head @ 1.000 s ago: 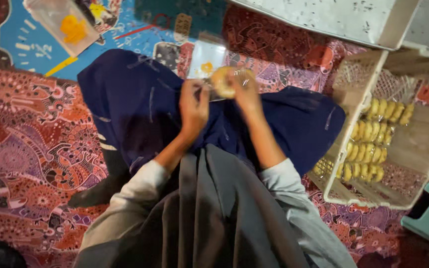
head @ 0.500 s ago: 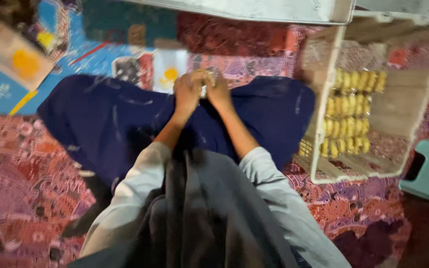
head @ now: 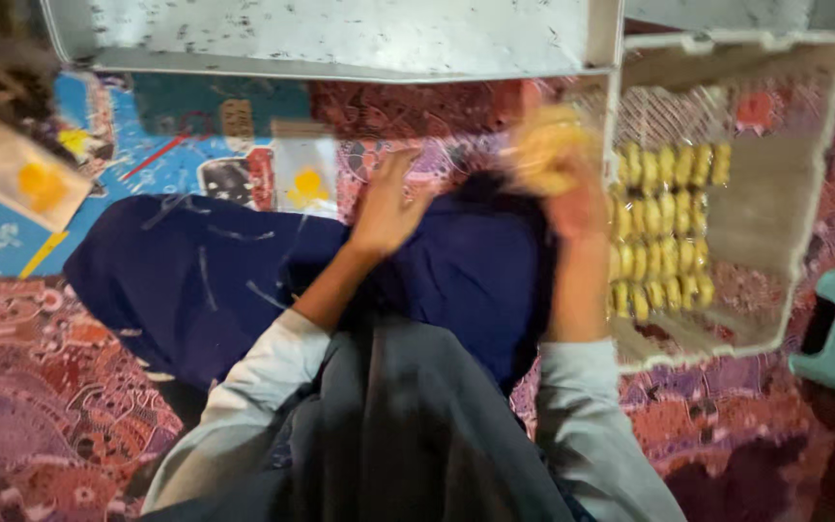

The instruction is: The person sits on the floor and repeatedly picks donuts from a metal tray, places them into clear plastic bags, and arranges the sealed bags in a white crate. The person handles donuts with and without sprinkles.

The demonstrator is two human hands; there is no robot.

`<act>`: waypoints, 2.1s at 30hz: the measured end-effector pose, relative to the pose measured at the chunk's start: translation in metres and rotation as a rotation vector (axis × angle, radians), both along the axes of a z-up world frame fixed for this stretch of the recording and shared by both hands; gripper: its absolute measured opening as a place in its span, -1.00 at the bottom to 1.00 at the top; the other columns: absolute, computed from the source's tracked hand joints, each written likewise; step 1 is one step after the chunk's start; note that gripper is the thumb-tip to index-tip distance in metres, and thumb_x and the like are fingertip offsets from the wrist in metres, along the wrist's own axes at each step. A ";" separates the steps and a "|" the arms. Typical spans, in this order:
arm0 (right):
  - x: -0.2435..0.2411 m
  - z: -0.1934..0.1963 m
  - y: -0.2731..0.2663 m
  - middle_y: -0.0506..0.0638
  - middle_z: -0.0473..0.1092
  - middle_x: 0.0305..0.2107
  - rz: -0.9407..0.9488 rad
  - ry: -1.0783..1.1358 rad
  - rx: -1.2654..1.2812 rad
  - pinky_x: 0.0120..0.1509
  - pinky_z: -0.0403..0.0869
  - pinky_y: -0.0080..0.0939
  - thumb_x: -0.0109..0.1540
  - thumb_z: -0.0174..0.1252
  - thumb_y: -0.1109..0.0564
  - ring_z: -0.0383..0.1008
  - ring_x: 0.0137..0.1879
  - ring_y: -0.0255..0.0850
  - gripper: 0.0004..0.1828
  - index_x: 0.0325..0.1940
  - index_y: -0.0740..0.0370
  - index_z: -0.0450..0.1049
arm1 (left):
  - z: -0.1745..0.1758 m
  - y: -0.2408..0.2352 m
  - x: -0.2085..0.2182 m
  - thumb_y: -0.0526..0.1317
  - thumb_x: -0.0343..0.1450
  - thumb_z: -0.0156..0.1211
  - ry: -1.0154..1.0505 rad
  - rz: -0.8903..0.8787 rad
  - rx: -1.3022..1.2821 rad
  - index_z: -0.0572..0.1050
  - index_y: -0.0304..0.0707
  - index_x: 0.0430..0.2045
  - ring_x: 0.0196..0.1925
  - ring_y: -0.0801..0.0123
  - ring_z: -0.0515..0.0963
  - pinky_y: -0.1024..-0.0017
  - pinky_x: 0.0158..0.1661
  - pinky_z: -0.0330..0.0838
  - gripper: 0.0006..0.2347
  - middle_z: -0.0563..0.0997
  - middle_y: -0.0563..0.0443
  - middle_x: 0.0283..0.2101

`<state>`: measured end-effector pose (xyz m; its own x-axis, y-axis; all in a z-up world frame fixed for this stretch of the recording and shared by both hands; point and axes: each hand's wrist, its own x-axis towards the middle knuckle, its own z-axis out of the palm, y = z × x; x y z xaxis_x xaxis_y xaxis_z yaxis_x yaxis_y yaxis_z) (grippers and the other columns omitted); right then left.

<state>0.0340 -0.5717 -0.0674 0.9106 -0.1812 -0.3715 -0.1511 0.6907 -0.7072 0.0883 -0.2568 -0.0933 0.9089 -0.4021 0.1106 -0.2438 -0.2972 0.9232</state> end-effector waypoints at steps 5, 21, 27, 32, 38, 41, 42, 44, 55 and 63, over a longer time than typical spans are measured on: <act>0.012 -0.004 -0.155 0.15 0.38 0.09 -0.481 0.128 -0.792 0.27 0.53 0.13 0.16 0.41 -0.05 0.47 0.21 0.04 -0.25 0.26 0.24 0.17 | -0.065 0.090 0.061 -0.36 0.39 0.24 0.004 0.221 0.439 0.46 -0.48 -0.06 0.10 -0.24 0.50 0.08 0.14 0.40 -0.74 0.54 -0.40 -0.02; 0.010 0.047 -0.051 0.10 0.58 0.01 0.196 0.095 -1.010 0.40 0.45 -0.10 0.27 0.37 0.28 0.54 0.31 -0.14 -0.83 -0.05 0.21 0.63 | -0.074 0.129 0.078 -0.42 0.42 0.08 -0.176 0.083 0.561 0.52 -0.31 -0.08 -0.06 -0.21 0.60 0.02 -0.12 0.48 -0.78 0.59 -0.31 -0.06; 0.055 0.052 0.174 0.28 0.25 0.34 0.481 -0.221 -1.246 0.50 0.24 0.02 0.27 0.34 0.04 0.23 0.47 0.12 -0.34 0.40 0.22 0.31 | 0.025 0.091 0.027 -0.43 0.43 0.10 -0.287 -0.036 0.325 0.52 -0.27 -0.15 -0.07 -0.09 0.64 0.17 -0.08 0.53 -0.84 0.62 -0.19 -0.11; 0.084 0.049 0.228 0.16 0.58 -0.21 0.541 -0.248 -1.186 0.01 0.55 -0.06 0.23 0.27 0.11 0.64 -0.08 0.06 -0.78 -0.10 0.25 0.61 | 0.088 0.084 0.012 -0.48 0.31 0.25 -0.182 0.293 0.015 0.39 -0.39 0.03 -0.19 0.09 0.60 0.29 -0.15 0.54 -0.62 0.50 -0.30 0.00; 0.064 0.111 0.240 0.42 0.45 -0.01 0.092 -0.528 -1.469 0.25 0.39 0.04 0.12 0.24 0.17 0.50 0.06 0.26 -0.55 0.05 0.46 0.51 | 0.093 0.090 0.023 -0.52 0.47 0.10 0.051 0.494 -0.167 0.37 -0.39 0.14 -0.20 0.36 0.62 0.51 -0.22 0.53 -0.67 0.65 -0.11 -0.14; 0.044 0.126 0.249 0.16 0.49 -0.01 0.083 -0.566 -1.449 0.56 0.17 0.15 0.27 0.26 0.17 0.56 0.14 0.01 -0.69 0.10 0.22 0.51 | 0.093 0.083 0.023 -0.50 0.48 0.24 -0.099 0.557 -0.059 0.48 -0.35 -0.04 -0.22 0.36 0.67 0.53 -0.18 0.54 -0.80 0.64 -0.12 -0.16; 0.041 0.125 0.250 -0.03 0.54 -0.04 0.145 -0.575 -1.385 0.70 0.10 0.19 0.36 0.24 0.20 0.61 0.17 -0.15 -0.78 0.10 0.07 0.53 | 0.095 0.079 0.018 -0.49 0.48 0.29 -0.153 0.576 0.001 0.53 -0.33 -0.13 -0.25 0.35 0.68 0.52 -0.18 0.53 -0.85 0.64 -0.13 -0.17; 0.039 0.119 0.250 0.09 0.50 0.10 0.245 -0.427 -1.526 0.68 -0.03 0.33 0.33 0.19 0.25 0.52 0.28 -0.06 -0.66 0.21 0.18 0.48 | 0.103 0.070 0.006 -0.49 0.46 0.28 -0.226 0.423 -0.138 0.54 -0.31 -0.21 -0.12 0.27 0.71 0.51 -0.14 0.57 -0.88 0.67 -0.14 -0.07; 0.106 0.096 0.216 0.10 0.54 -0.01 0.521 -0.663 -1.188 0.34 0.46 0.01 0.22 0.33 0.13 0.48 0.20 -0.02 -0.70 0.04 0.18 0.64 | 0.111 0.070 0.081 -0.34 0.43 0.30 0.590 0.411 -1.276 0.43 -0.17 -0.07 -0.07 0.26 0.57 0.19 0.05 0.48 -0.76 0.60 -0.05 -0.01; 0.359 0.050 0.092 0.39 -0.14 0.45 -0.063 -0.131 -2.027 0.38 -0.03 0.60 0.07 0.55 -0.42 -0.13 0.49 0.41 0.03 0.30 0.42 0.46 | 0.099 0.115 0.124 -0.02 0.49 0.18 0.651 0.596 -1.619 0.50 -0.16 -0.32 -0.13 0.24 0.58 0.06 0.05 0.48 -0.78 0.58 0.06 -0.23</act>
<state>0.3926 -0.4792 -0.0171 0.8867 -0.1939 0.4197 -0.0574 -0.9470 -0.3162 0.2123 -0.1413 0.0055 0.9257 0.0796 -0.3697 0.0175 0.9675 0.2521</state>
